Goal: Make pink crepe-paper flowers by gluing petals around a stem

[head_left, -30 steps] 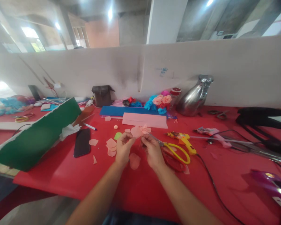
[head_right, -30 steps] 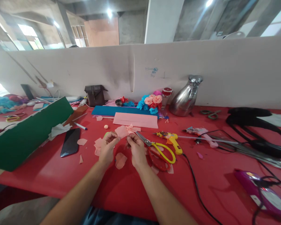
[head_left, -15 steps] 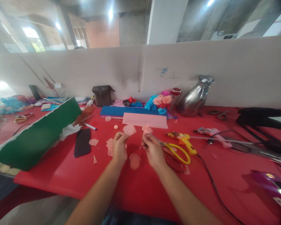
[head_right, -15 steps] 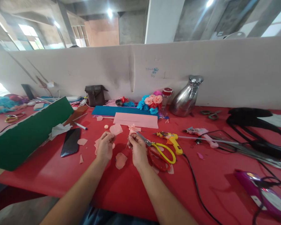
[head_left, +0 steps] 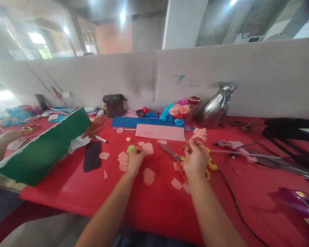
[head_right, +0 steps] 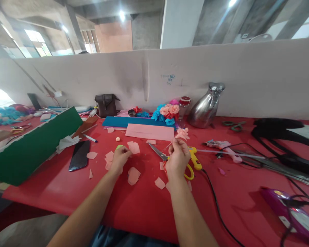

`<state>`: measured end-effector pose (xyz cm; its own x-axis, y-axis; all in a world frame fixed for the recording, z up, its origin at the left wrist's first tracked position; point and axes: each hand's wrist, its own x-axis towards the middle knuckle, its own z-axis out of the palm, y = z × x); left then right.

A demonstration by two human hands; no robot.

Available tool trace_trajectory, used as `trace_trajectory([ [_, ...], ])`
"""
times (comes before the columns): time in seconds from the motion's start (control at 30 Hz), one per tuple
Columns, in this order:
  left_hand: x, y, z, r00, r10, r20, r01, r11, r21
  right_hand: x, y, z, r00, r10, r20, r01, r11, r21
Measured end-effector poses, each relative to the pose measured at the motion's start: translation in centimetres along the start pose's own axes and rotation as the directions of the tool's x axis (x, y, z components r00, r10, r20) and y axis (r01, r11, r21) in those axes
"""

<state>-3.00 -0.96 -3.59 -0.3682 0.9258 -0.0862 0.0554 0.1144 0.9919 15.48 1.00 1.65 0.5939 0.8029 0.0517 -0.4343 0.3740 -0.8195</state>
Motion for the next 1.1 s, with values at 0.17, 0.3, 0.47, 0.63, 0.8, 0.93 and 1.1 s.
trace_trajectory([
  [0.17, -0.4, -0.3, 0.2, 0.958, 0.257, 0.125, -0.286, 0.886, 0.365, 0.7, -0.5, -0.3, 0.997, -0.023, -0.074, 0.026, 0.999, 0.047],
  [0.3, -0.6, -0.1, 0.0, 0.919, 0.387, 0.077, -0.386, 0.843, 0.375, -0.2, -0.1, 0.0, 1.000, -0.019, 0.004, 0.019, 1.000, 0.005],
  [0.47, -1.3, 0.9, -0.3, 0.925, 0.379, -0.004, -0.363, 0.890, 0.274, -1.7, 0.9, 0.6, 0.987, 0.041, 0.153, -0.030, 0.997, -0.069],
  [0.63, -0.9, 3.7, -4.4, 0.930, 0.337, 0.145, -0.366, 0.815, 0.449, -2.0, 1.3, 0.7, 0.978, 0.074, 0.195, -0.053, 0.993, -0.110],
  [0.8, 1.5, 4.8, -13.3, 0.936, 0.351, -0.018, -0.205, 0.587, 0.783, -1.9, 1.3, 0.8, 0.981, 0.081, 0.175, -0.064, 0.993, -0.098],
  [0.93, 2.1, 4.4, -16.7, 0.974, 0.226, 0.014, -0.133, 0.523, 0.842, -2.0, 1.7, 0.7, 0.977, 0.084, 0.195, -0.069, 0.994, -0.084],
  [1.1, 1.0, 4.9, -15.7, 0.969, 0.192, 0.157, -0.247, 0.694, 0.676, -2.0, 2.2, 0.6, 0.975, 0.074, 0.211, -0.058, 0.995, -0.082],
])
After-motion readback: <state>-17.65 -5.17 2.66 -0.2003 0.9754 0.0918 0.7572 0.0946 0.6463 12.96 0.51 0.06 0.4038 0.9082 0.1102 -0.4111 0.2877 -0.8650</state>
